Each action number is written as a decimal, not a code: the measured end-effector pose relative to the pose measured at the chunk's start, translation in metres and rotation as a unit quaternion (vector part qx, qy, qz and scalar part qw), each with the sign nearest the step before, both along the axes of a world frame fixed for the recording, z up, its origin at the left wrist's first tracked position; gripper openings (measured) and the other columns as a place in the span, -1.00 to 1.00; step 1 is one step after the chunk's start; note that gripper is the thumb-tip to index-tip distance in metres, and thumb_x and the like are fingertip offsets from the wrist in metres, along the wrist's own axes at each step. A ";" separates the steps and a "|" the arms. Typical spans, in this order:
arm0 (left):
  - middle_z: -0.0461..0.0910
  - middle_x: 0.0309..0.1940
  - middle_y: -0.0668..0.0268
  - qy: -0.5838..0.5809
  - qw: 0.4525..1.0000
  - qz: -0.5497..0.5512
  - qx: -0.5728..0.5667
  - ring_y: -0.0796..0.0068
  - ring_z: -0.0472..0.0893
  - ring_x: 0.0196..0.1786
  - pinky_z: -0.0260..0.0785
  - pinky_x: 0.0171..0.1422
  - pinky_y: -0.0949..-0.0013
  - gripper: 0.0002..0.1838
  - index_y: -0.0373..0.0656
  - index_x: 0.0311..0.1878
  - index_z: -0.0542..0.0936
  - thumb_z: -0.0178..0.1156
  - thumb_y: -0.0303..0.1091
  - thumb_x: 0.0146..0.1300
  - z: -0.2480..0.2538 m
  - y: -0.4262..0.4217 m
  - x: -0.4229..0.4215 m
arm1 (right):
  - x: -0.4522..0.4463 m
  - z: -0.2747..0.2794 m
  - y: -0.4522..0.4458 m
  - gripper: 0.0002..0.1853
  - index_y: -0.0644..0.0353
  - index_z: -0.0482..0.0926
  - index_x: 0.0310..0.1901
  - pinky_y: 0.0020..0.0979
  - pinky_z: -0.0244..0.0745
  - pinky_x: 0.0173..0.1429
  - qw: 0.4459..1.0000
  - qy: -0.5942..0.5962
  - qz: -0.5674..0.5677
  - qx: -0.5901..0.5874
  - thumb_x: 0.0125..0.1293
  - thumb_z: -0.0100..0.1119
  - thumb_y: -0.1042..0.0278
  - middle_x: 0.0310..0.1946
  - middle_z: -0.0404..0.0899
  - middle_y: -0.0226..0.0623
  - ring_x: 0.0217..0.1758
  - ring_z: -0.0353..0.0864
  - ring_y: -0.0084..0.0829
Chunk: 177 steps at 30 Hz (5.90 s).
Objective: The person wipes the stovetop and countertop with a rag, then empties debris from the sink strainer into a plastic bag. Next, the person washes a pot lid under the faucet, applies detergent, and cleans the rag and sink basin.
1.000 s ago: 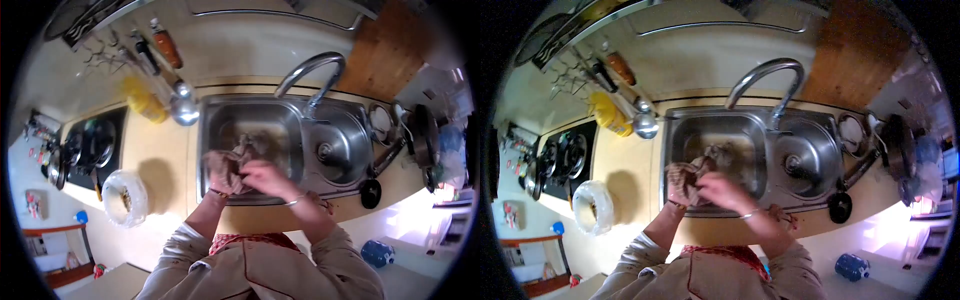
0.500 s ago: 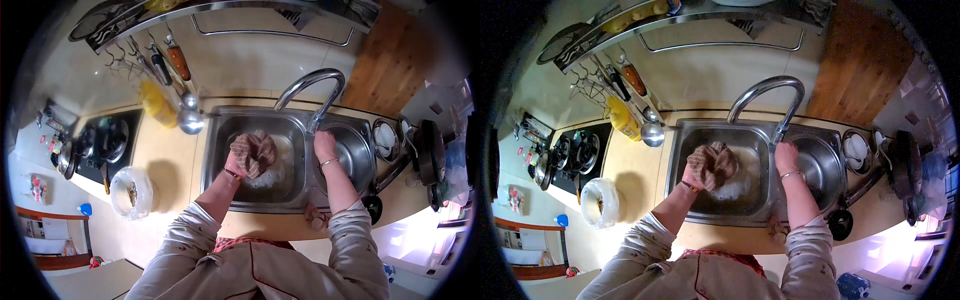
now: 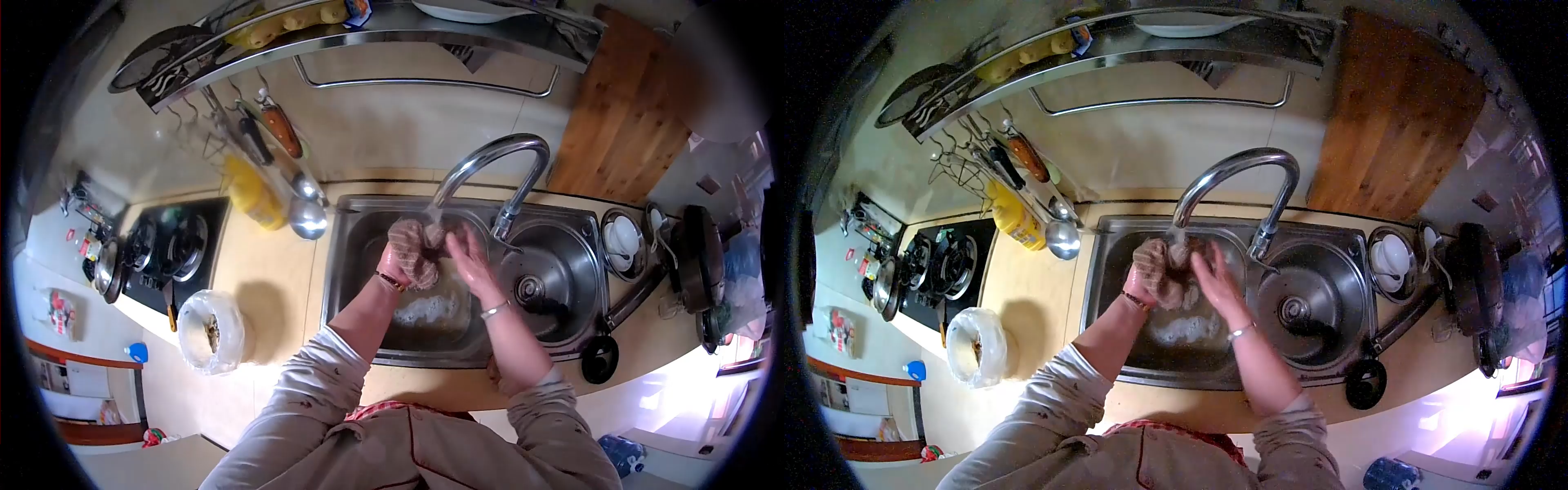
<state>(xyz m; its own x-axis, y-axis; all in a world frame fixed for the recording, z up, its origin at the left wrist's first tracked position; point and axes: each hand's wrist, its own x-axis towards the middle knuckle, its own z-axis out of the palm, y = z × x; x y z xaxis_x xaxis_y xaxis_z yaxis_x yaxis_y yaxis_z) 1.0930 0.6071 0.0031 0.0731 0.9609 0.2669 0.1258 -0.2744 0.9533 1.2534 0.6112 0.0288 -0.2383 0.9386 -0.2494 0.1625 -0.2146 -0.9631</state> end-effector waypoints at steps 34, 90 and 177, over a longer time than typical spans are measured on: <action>0.58 -0.33 0.16 -0.535 0.715 0.023 -0.450 0.20 0.54 -0.22 0.39 -0.02 0.18 -0.49 -0.13 -0.28 0.54 -0.20 0.12 0.36 -0.017 -0.017 -0.011 | -0.078 -0.022 -0.053 -0.59 0.22 0.37 0.05 -0.11 0.26 0.14 0.903 -0.185 -0.024 0.388 0.21 0.10 0.22 -0.01 0.38 -0.02 0.07 0.34 0.00; 0.49 -0.15 0.21 -0.231 0.812 0.504 -0.183 0.46 0.51 -0.22 0.38 -0.36 0.44 -0.50 -0.16 0.10 0.30 0.05 0.01 0.26 -0.039 -0.087 -0.207 | 0.048 -0.095 0.048 -0.78 0.25 0.56 -0.39 -0.43 0.45 -0.35 0.975 -0.202 -0.014 0.090 0.22 0.07 0.26 -0.56 0.59 -0.19 -0.49 0.60 -0.35; 0.56 -0.22 0.35 -0.282 0.811 0.165 -0.486 0.34 0.53 -0.19 0.39 -0.03 0.25 -0.45 -0.05 0.11 0.40 -0.03 0.18 0.25 -0.044 -0.140 0.016 | 0.026 -0.061 -0.076 -0.74 0.05 0.47 -0.36 -0.27 0.46 -0.09 0.788 0.546 -0.090 -0.270 0.27 0.09 0.04 -0.44 0.45 -0.46 -0.35 0.42 -0.46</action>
